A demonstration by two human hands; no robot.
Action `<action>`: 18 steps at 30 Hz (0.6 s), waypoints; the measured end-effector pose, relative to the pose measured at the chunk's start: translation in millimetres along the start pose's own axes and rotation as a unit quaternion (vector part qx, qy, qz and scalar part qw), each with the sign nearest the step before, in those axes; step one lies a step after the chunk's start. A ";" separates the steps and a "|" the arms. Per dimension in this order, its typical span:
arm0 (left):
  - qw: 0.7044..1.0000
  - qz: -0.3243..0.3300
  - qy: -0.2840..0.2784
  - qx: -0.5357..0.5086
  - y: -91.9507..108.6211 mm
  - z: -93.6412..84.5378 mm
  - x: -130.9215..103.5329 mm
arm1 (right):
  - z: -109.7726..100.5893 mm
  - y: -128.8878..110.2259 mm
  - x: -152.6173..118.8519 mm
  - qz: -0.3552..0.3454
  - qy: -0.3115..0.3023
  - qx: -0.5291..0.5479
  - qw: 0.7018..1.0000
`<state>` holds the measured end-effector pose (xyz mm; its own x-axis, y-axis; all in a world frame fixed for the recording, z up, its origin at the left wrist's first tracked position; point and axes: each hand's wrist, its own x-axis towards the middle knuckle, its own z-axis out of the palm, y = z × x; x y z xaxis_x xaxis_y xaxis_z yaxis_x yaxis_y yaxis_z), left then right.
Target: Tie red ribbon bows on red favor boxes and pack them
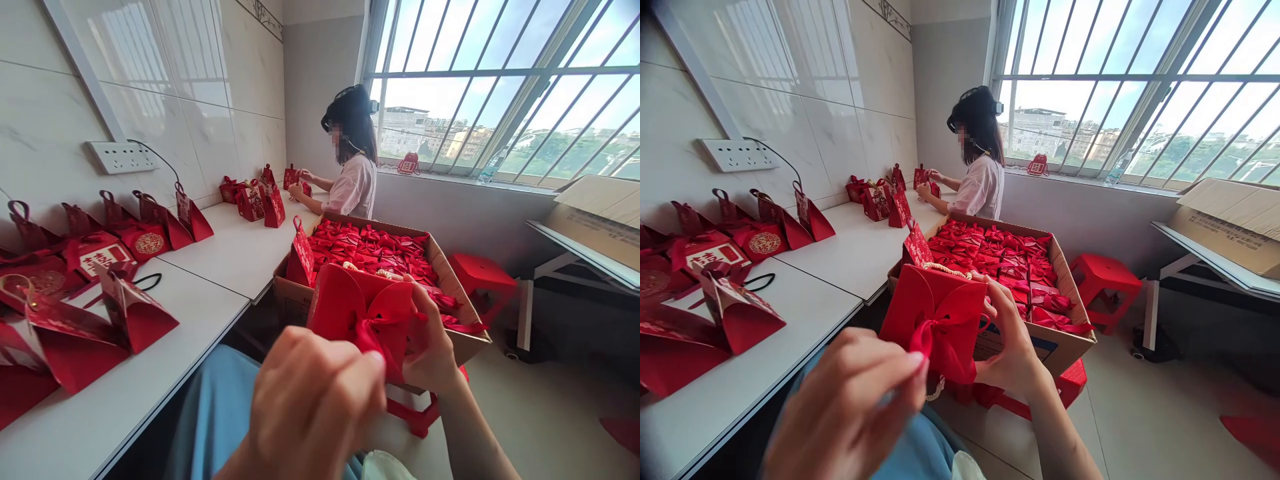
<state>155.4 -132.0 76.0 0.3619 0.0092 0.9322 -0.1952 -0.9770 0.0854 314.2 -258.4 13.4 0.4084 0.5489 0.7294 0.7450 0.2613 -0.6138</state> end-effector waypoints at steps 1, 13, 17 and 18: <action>0.999 -0.045 0.011 0.003 -7.2 1.0 1.9 | -1.0 0.5 -0.1 0.001 -0.004 -0.008 1.000; 0.878 -0.426 -0.202 -0.077 -119.4 49.5 -48.4 | -38.5 36.2 5.8 0.057 0.038 -0.134 0.989; 0.856 -0.371 -0.336 -0.130 -131.6 61.4 -113.2 | -103.5 76.2 13.1 0.171 0.170 -0.156 0.958; 0.835 -0.379 -0.379 -0.127 -133.9 62.9 -129.5 | -121.6 86.7 15.1 0.195 0.190 -0.163 0.948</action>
<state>192.0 -15.8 -78.3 0.9234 0.3722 0.0939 0.1997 -0.6746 0.7106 449.1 -324.0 8.0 0.8012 0.2118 0.5597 0.5959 -0.1964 -0.7787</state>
